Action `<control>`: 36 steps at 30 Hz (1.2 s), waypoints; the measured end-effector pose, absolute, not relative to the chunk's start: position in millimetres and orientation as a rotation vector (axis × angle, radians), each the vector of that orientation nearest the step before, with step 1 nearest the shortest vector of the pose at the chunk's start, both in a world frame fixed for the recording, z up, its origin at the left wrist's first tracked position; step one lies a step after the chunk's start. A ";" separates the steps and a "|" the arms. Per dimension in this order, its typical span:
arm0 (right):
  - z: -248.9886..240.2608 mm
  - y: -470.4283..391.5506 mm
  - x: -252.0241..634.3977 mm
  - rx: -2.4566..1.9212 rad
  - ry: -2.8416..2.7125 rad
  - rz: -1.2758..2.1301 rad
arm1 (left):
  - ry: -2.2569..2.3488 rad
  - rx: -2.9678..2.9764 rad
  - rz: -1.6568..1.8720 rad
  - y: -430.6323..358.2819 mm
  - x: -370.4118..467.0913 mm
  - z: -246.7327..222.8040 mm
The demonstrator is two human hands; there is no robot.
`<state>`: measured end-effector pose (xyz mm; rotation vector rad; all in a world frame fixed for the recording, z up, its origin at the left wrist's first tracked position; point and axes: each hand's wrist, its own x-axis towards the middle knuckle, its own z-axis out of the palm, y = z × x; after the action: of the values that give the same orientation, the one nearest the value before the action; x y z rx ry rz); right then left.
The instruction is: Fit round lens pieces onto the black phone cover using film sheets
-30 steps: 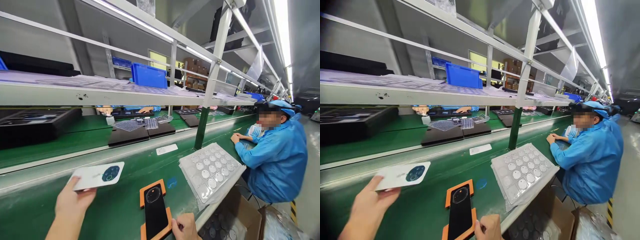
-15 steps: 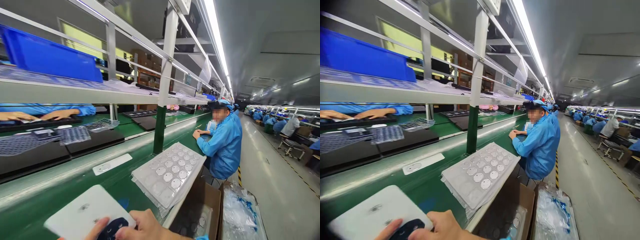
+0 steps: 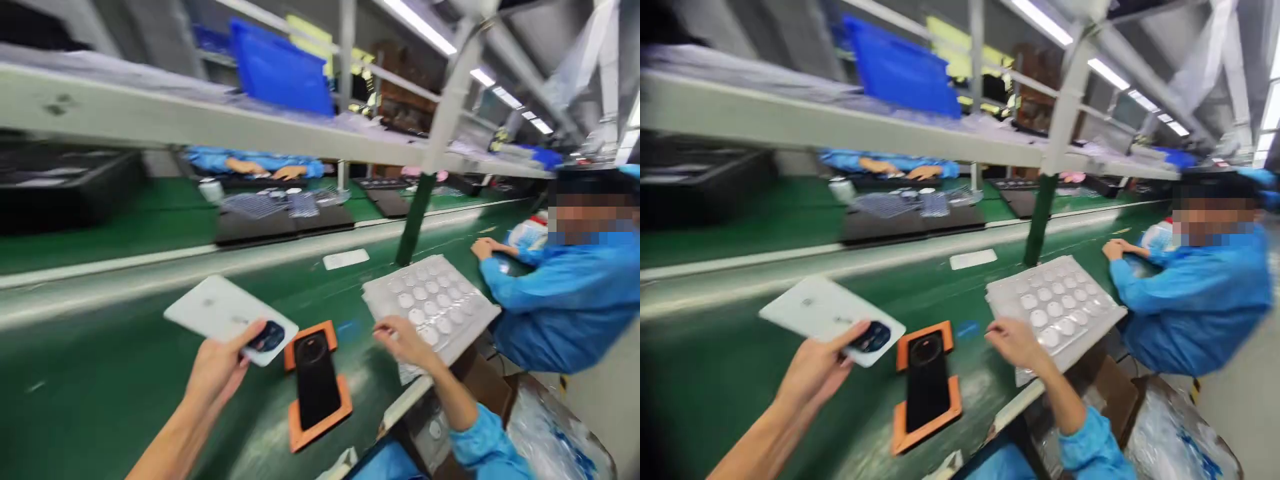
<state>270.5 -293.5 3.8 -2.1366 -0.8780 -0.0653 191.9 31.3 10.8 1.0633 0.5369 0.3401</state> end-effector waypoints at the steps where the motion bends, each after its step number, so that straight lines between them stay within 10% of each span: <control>1: -1.6 -307.3 290.2 -2.204 -0.831 -0.092 | 0.499 1.017 0.431 42.7 198.8 8.3; 20: -23.2 -300.6 476.6 -2.811 -0.606 0.044 | 0.567 0.617 0.270 103.6 220.9 -52.6; 36: -36.9 -175.4 272.1 -2.202 -1.413 -0.301 | 0.423 0.635 0.353 98.8 224.2 -71.8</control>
<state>272.1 -175.4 -36.9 -2.2021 -1.4135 -0.3011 224.2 98.8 -71.8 0.6349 0.4226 0.3530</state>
